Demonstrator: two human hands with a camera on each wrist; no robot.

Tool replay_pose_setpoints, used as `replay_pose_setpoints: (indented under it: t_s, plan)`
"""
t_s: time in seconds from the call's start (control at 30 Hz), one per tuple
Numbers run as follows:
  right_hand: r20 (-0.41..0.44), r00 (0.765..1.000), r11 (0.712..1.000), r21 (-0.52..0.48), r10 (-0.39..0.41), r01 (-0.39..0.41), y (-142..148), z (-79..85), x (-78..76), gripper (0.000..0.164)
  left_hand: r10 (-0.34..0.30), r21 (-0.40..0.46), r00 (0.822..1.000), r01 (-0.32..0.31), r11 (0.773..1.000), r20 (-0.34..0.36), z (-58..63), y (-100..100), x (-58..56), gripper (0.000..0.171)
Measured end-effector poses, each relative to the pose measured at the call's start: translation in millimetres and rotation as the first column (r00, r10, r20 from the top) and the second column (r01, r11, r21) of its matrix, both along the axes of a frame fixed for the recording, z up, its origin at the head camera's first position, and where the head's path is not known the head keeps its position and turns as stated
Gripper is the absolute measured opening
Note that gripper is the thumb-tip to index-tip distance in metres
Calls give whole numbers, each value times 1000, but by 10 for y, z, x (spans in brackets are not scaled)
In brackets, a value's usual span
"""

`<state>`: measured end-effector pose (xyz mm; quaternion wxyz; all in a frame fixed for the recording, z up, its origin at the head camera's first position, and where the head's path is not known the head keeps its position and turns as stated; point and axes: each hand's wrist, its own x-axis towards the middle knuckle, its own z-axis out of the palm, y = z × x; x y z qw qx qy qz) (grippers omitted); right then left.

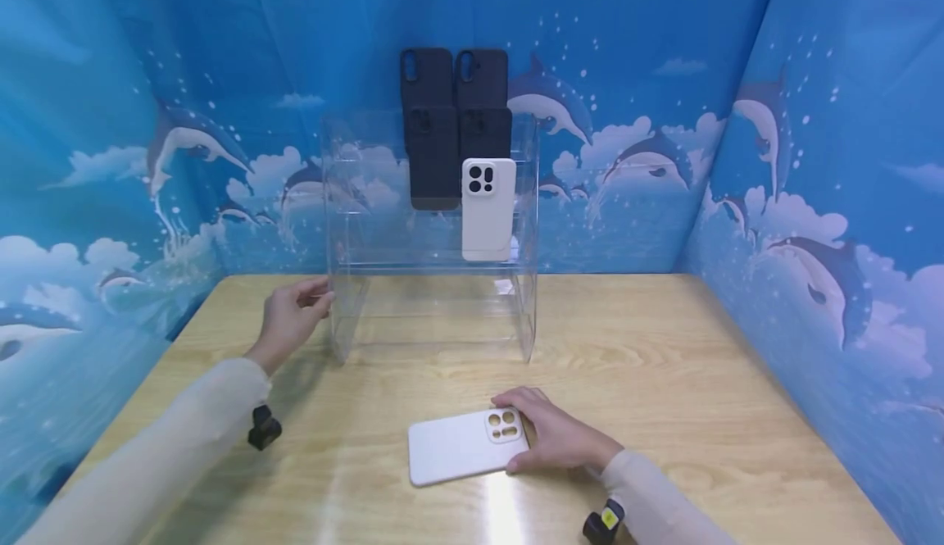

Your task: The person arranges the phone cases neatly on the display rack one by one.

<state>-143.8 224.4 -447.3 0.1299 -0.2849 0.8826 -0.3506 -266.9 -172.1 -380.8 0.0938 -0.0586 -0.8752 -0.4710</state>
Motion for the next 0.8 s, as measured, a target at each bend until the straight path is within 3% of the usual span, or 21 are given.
replay_pose_setpoints:
  t_s: [0.27,0.43,0.53,0.67,0.73,0.8]
  plan:
    - [53,990,989,64,133,-136,62,63,-165,76,4,-4,1000,-4,1000,-10,-13,14,16,39]
    - [-12,983,982,50,183,-182,99,65,-337,70,2,1,1000,-2,1000,-4,-9,16,14,39]
    - [-67,989,991,19,135,-134,104,26,-401,62,-4,1,1000,4,1000,-12,-11,18,8,39]
    - [-84,996,1000,-15,-7,6,49,-26,-369,54,-11,7,1000,11,1000,-13,-15,18,6,39]
    - [-97,988,993,-18,-119,118,-38,-27,-307,58,-11,9,1000,11,1000,-8,-13,16,12,39]
    - [-111,961,967,-29,-254,253,-177,-8,-234,64,-4,9,1000,4,1000,-6,-10,10,15,39]
